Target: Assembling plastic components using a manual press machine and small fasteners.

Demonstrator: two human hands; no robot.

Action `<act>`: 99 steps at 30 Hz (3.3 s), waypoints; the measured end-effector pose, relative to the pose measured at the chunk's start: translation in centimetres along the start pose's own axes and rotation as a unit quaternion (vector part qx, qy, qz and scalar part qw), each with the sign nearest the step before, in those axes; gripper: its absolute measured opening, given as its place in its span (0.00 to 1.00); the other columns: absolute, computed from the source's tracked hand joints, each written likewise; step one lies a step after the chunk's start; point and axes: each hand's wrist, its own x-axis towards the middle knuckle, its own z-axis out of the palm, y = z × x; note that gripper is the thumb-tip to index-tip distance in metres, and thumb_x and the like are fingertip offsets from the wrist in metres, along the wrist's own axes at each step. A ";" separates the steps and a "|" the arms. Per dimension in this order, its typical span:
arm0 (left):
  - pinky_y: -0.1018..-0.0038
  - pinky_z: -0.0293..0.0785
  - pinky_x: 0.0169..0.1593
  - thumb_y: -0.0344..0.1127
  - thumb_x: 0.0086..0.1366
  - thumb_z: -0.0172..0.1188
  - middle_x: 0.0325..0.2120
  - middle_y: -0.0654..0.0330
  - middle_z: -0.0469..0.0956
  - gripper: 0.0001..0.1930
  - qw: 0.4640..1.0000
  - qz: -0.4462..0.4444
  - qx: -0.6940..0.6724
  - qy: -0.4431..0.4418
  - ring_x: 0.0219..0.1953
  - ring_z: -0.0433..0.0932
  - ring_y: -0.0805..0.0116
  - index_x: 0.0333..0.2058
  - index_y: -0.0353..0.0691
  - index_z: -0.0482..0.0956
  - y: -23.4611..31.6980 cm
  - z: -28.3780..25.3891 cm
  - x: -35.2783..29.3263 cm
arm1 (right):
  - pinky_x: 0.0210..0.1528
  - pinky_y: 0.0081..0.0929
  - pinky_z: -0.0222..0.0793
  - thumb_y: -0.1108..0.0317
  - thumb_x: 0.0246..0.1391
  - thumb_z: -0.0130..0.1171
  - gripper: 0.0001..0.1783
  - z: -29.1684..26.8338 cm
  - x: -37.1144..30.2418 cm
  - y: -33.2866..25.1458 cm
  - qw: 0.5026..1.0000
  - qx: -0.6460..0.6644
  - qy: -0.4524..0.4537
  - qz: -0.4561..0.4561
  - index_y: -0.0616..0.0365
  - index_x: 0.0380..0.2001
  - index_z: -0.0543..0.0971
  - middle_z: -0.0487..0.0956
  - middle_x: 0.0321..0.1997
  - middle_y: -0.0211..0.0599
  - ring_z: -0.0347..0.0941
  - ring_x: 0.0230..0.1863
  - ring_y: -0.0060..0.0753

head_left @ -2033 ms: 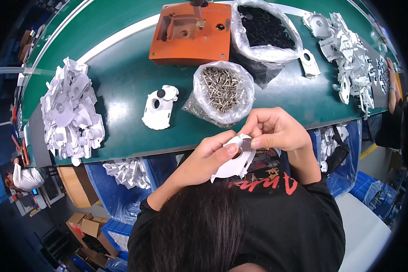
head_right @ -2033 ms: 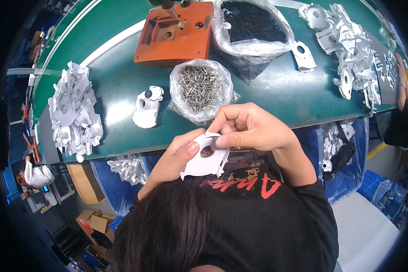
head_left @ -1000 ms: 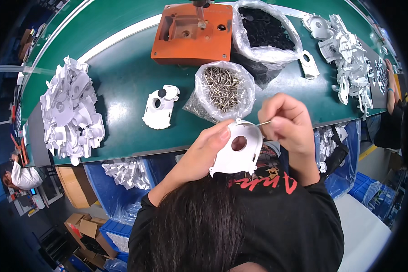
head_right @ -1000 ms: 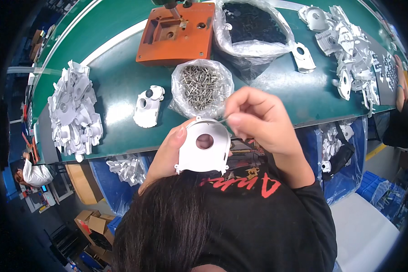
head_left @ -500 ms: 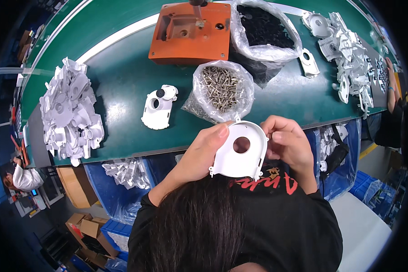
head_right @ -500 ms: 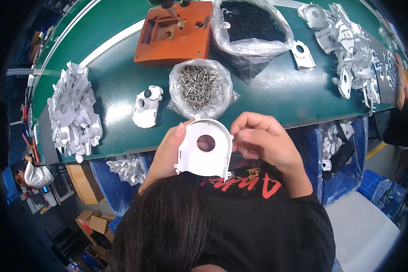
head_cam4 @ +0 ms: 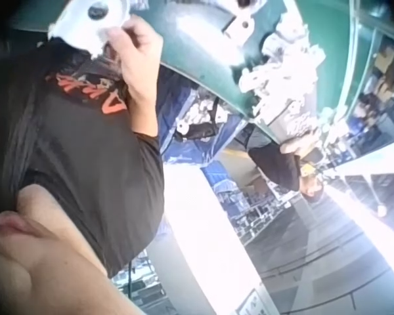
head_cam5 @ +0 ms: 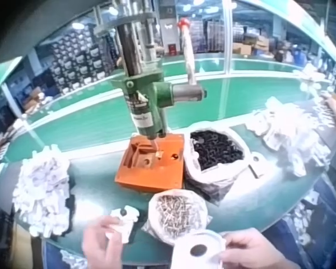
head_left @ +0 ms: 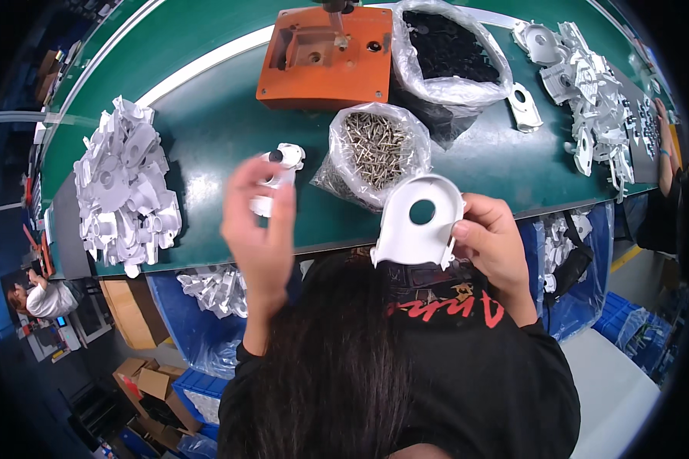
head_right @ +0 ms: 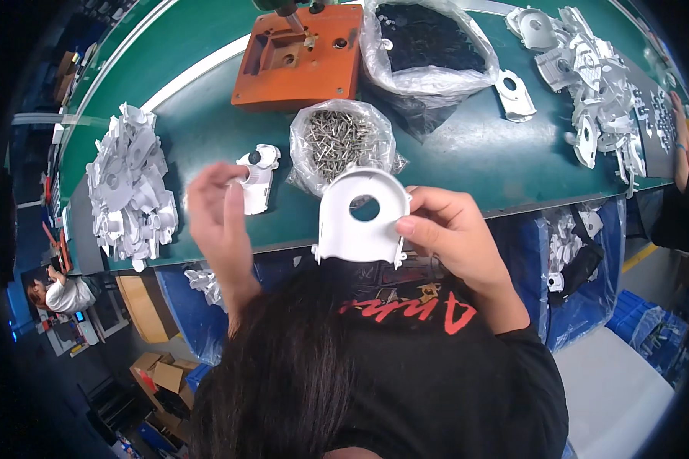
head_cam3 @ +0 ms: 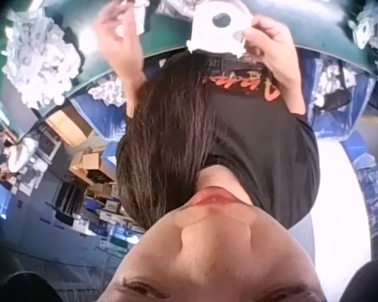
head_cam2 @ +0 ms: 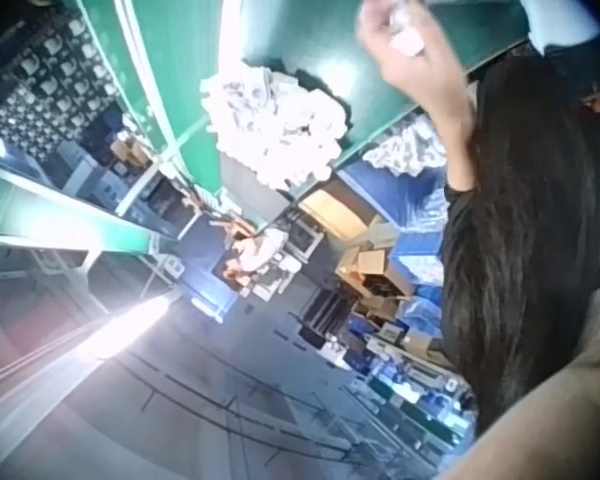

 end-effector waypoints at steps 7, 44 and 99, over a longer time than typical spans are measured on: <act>0.58 0.55 0.60 0.37 0.52 0.66 0.54 0.45 0.64 0.38 0.956 -0.009 0.276 -0.104 0.57 0.61 0.46 0.59 0.36 0.57 -7.0 -1.7 0.2 | 0.10 0.09 0.49 0.65 0.57 0.55 0.13 -1.7 0.6 1.3 0.998 0.021 0.045 -0.047 0.66 0.37 0.74 0.75 0.22 0.31 0.58 0.09 0.10; 0.65 0.63 0.58 0.28 0.48 0.65 0.57 0.43 0.64 0.41 0.971 0.204 -0.003 -0.124 0.57 0.67 0.53 0.60 0.26 0.55 4.3 4.8 -0.8 | 0.17 0.15 0.62 0.70 0.59 0.54 0.08 3.7 2.3 2.6 0.972 0.058 0.061 -0.221 0.65 0.35 0.71 0.75 0.25 0.33 0.69 0.16 0.17; 0.54 0.44 0.67 0.36 0.53 0.59 0.59 0.52 0.63 0.32 0.845 0.339 0.223 -0.348 0.65 0.54 0.50 0.58 0.58 0.63 -3.7 2.1 21.4 | 0.32 0.22 0.68 0.85 0.49 0.47 0.07 -6.6 2.9 -1.0 0.993 -0.015 0.116 -0.027 0.65 0.27 0.75 0.76 0.37 0.49 0.74 0.31 0.30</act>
